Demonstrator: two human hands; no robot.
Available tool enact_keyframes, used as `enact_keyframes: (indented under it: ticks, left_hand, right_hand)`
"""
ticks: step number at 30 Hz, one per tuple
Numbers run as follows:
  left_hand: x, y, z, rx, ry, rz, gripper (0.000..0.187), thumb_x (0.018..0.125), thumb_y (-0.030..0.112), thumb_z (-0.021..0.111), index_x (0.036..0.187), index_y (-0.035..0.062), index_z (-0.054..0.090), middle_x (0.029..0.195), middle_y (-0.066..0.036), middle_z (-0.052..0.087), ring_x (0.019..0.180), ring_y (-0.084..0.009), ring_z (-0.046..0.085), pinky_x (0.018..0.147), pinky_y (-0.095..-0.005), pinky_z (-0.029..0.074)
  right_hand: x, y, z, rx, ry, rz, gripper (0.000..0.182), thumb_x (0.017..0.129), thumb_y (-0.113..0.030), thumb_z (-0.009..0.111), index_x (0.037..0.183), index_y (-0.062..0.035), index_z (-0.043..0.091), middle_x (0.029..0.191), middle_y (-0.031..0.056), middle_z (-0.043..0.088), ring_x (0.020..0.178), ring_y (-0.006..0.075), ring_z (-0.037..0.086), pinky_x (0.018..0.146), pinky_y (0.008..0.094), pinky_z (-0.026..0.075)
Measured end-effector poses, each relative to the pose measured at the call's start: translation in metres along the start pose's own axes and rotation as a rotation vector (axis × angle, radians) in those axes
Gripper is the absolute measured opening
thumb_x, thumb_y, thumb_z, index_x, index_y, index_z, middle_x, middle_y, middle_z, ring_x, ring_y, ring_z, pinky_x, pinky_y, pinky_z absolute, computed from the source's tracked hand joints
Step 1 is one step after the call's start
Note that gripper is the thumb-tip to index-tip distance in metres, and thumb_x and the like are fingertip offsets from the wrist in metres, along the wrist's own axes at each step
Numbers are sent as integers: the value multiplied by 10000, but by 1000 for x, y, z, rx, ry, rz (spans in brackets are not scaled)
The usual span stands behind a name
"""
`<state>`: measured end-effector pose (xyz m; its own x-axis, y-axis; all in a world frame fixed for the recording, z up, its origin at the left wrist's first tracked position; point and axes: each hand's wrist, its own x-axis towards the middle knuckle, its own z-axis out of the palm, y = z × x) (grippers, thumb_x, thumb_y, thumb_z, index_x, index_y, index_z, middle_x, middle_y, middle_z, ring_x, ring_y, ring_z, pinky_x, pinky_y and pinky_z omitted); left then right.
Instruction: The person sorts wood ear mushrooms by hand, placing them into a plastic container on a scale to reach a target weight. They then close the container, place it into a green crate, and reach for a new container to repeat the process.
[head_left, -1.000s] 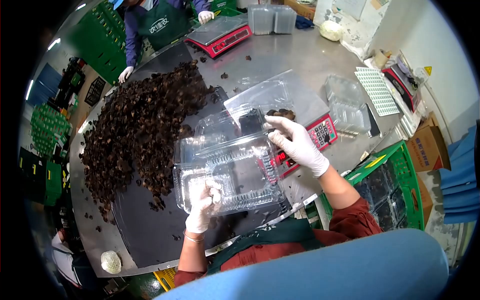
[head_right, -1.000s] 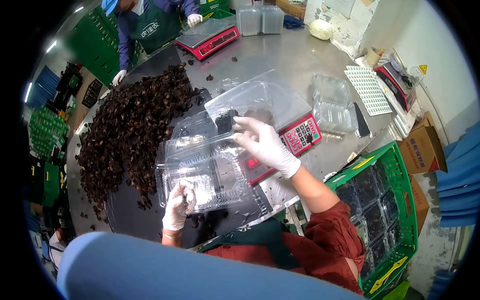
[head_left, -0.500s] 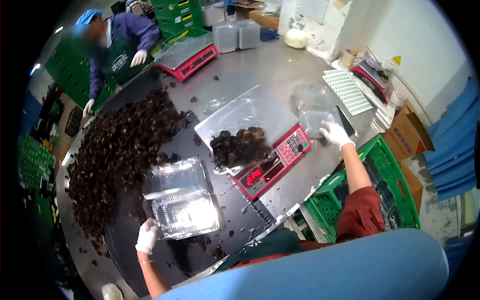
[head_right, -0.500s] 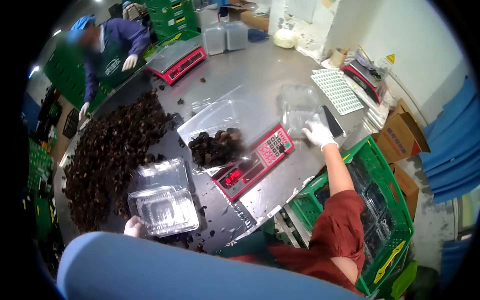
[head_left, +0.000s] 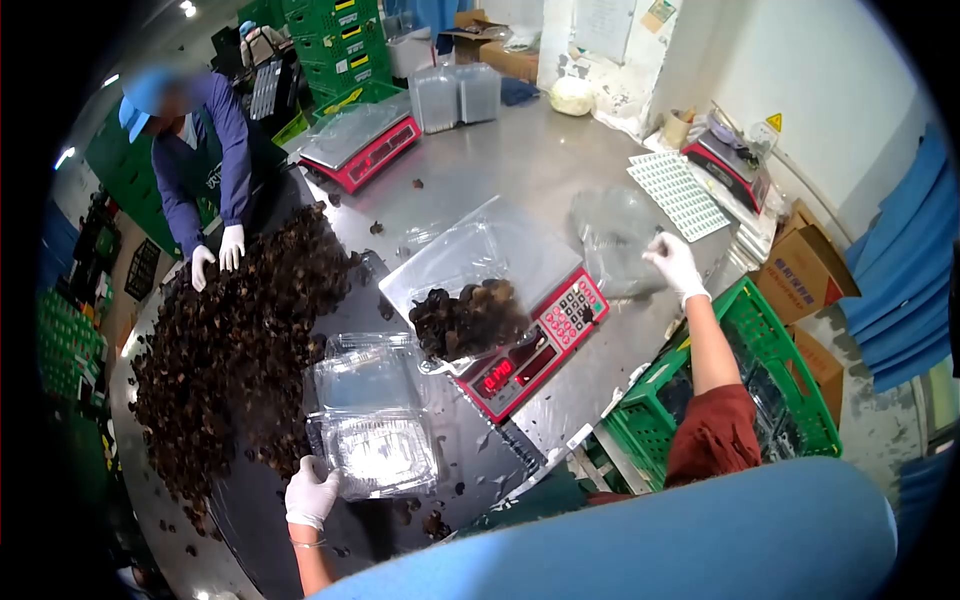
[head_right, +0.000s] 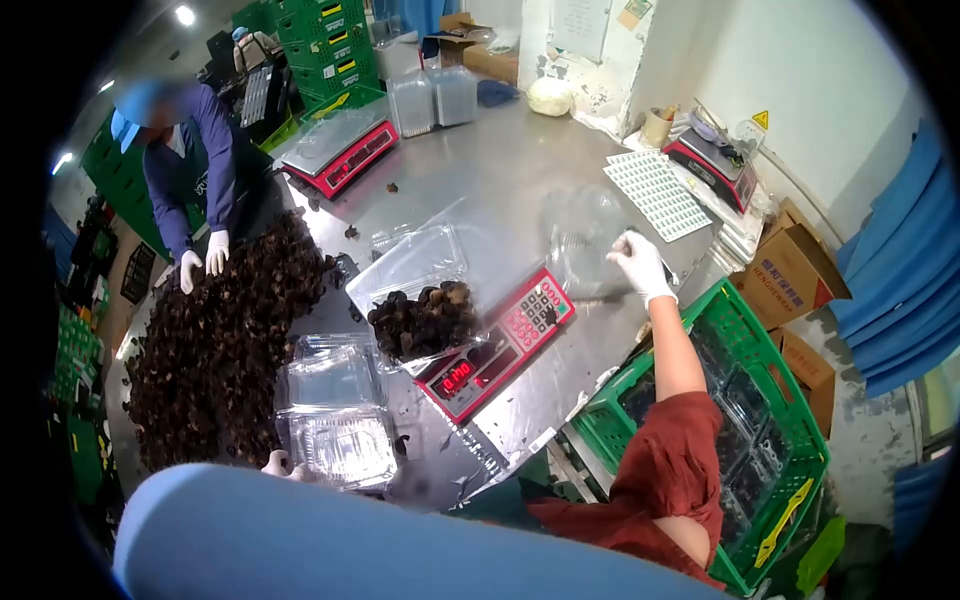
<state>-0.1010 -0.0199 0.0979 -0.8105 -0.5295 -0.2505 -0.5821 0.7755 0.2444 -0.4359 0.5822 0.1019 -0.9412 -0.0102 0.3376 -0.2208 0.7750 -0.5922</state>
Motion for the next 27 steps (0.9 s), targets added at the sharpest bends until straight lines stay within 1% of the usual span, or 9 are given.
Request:
enact_keyframes:
  ticks: [1, 3, 7, 8, 10, 12, 14, 18, 27]
  left_hand:
    - [-2, 0, 2, 15, 129, -9, 427, 739, 335, 694, 1038, 58, 568, 696, -132, 629, 677, -316, 631, 645, -410, 497]
    - [-10, 7, 7, 44, 385, -28, 464, 732, 327, 709, 1079, 53, 568, 642, -127, 603, 611, -304, 617, 603, -404, 492]
    - [-25, 40, -21, -554, 191, 190, 441, 756, 99, 697, 1157, 5, 541, 559, 25, 438, 496, -84, 397, 500, -246, 381]
    - [-38, 67, -33, -701, 50, 191, 449, 759, 22, 673, 1183, -2, 530, 681, 67, 438, 598, -30, 344, 545, -189, 339]
    - [-47, 95, -34, -1028, -204, 317, 558, 759, 38, 687, 1278, 24, 483, 810, 58, 442, 686, -33, 374, 605, -176, 347]
    - [-49, 117, -23, -1153, -357, 485, 731, 739, 111, 723, 1381, 31, 383, 759, 52, 439, 676, -41, 402, 620, -184, 371]
    - [-57, 147, -21, -1311, -496, 448, 849, 741, 139, 729, 1444, 29, 266, 726, 47, 428, 661, -45, 402, 602, -186, 369]
    - [-66, 175, -20, -1352, -426, 407, 690, 801, 84, 662, 1399, 31, 323, 762, 39, 454, 648, -39, 413, 569, -181, 369]
    - [-59, 162, -11, -1469, -506, 284, 393, 868, 40, 541, 1253, 47, 464, 751, 36, 459, 550, -31, 369, 481, -177, 295]
  right_hand:
    - [3, -5, -1, 100, 105, 3, 179, 699, -96, 704, 816, -42, 580, 733, 85, 590, 695, 215, 587, 648, 332, 468]
    - [-2, -48, -5, 42, 198, -232, 119, 725, -62, 653, 835, -62, 608, 764, 87, 607, 727, 246, 594, 680, 360, 467]
    - [-37, -146, -13, -237, 103, -772, 161, 709, -70, 593, 863, -105, 621, 781, 68, 603, 761, 258, 590, 728, 375, 454]
    - [-48, -163, -7, -200, 22, -823, 179, 700, -88, 590, 875, -115, 617, 781, 55, 591, 762, 247, 583, 727, 371, 451]
    - [-70, -195, 2, -208, -77, -969, 192, 695, -122, 596, 886, -141, 619, 804, 22, 582, 788, 213, 571, 726, 360, 448]
    - [-89, -217, 18, -213, -74, -1136, 210, 696, -152, 609, 905, -163, 621, 833, -13, 577, 805, 177, 556, 719, 348, 448]
    - [-103, -229, 35, -141, -85, -1265, 257, 685, -163, 617, 941, -172, 608, 836, -30, 561, 794, 157, 545, 714, 335, 448]
    - [-123, -246, 42, -23, -159, -1338, 246, 689, -157, 623, 934, -149, 612, 812, -28, 558, 795, 146, 553, 713, 302, 455]
    - [-133, -259, 34, 20, -156, -1367, 273, 693, -165, 611, 960, -123, 638, 814, -32, 554, 777, 133, 538, 712, 290, 434]
